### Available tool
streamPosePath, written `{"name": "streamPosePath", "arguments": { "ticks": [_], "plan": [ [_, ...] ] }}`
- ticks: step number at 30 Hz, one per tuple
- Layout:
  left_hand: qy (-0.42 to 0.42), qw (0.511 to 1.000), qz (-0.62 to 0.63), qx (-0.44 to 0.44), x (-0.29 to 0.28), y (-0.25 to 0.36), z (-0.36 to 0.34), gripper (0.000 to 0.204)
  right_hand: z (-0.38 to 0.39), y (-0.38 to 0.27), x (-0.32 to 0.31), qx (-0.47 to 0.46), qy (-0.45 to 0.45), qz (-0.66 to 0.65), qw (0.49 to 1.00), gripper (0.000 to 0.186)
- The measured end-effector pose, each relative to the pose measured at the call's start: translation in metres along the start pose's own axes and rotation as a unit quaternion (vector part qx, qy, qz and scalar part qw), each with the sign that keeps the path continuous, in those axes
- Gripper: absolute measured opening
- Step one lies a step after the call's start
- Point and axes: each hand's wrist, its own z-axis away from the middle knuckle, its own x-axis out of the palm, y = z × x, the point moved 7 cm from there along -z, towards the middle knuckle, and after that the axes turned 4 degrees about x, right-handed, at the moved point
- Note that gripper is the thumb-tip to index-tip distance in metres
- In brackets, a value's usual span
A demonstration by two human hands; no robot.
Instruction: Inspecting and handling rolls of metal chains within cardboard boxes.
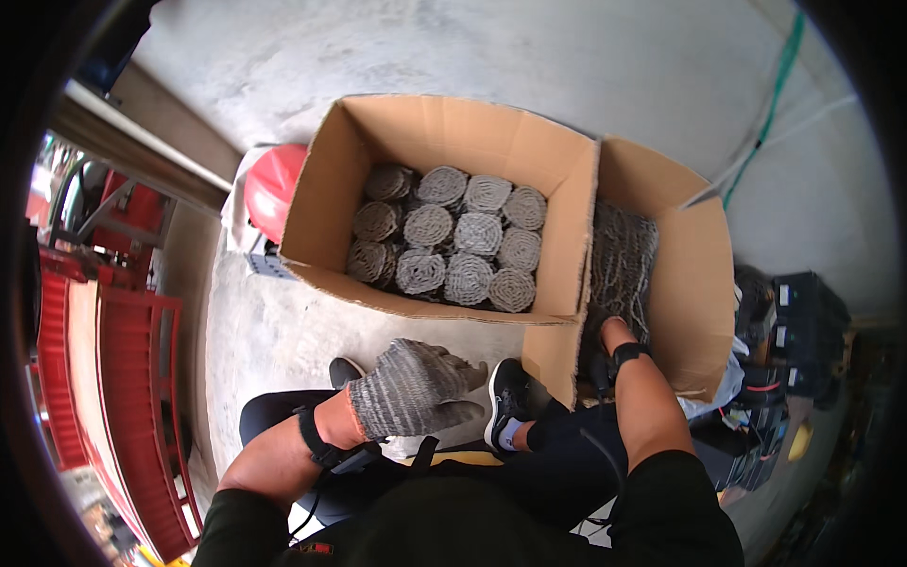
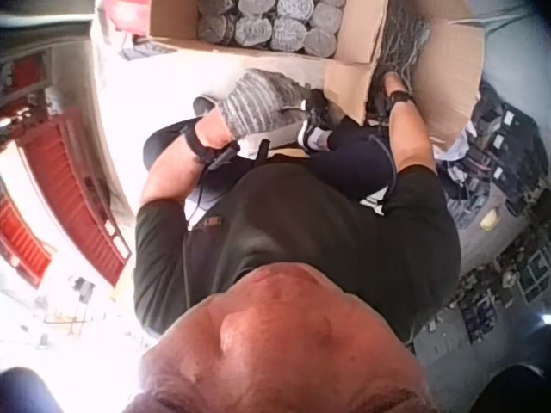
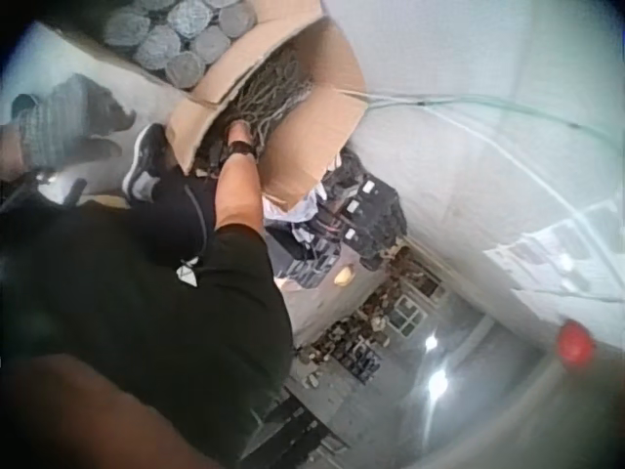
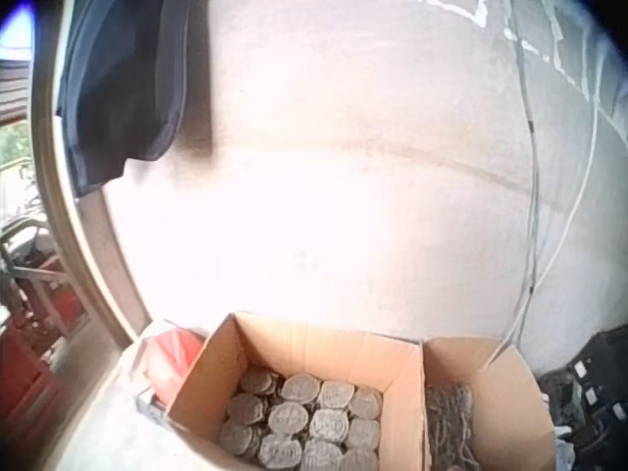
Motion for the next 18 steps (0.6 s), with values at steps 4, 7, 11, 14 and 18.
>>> {"name": "streamPosePath", "arguments": {
  "ticks": [4, 7, 11, 14, 18],
  "plan": [
    [0.026, 1.000, -0.008, 0.005, 0.000, -0.002, -0.001, 0.045, -0.009, 0.006, 0.007, -0.001, 0.030, -0.054, 0.998, 0.052],
    [0.036, 0.999, 0.012, 0.003, 0.002, -0.002, -0.005, 0.038, -0.015, 0.018, 0.008, 0.015, 0.064, -0.092, 0.994, 0.055],
    [0.032, 0.999, -0.021, 0.017, 0.011, -0.002, -0.005, 0.041, -0.033, 0.029, 0.012, 0.041, 0.118, -0.147, 0.981, 0.060],
    [0.022, 1.000, -0.013, -0.003, 0.010, -0.001, -0.012, 0.039, -0.034, 0.055, -0.003, 0.068, 0.167, -0.186, 0.966, 0.064],
    [0.029, 0.999, 0.011, 0.021, 0.005, 0.002, -0.008, 0.040, -0.026, 0.061, -0.020, 0.112, 0.118, -0.279, 0.947, 0.050]
  ]
}}
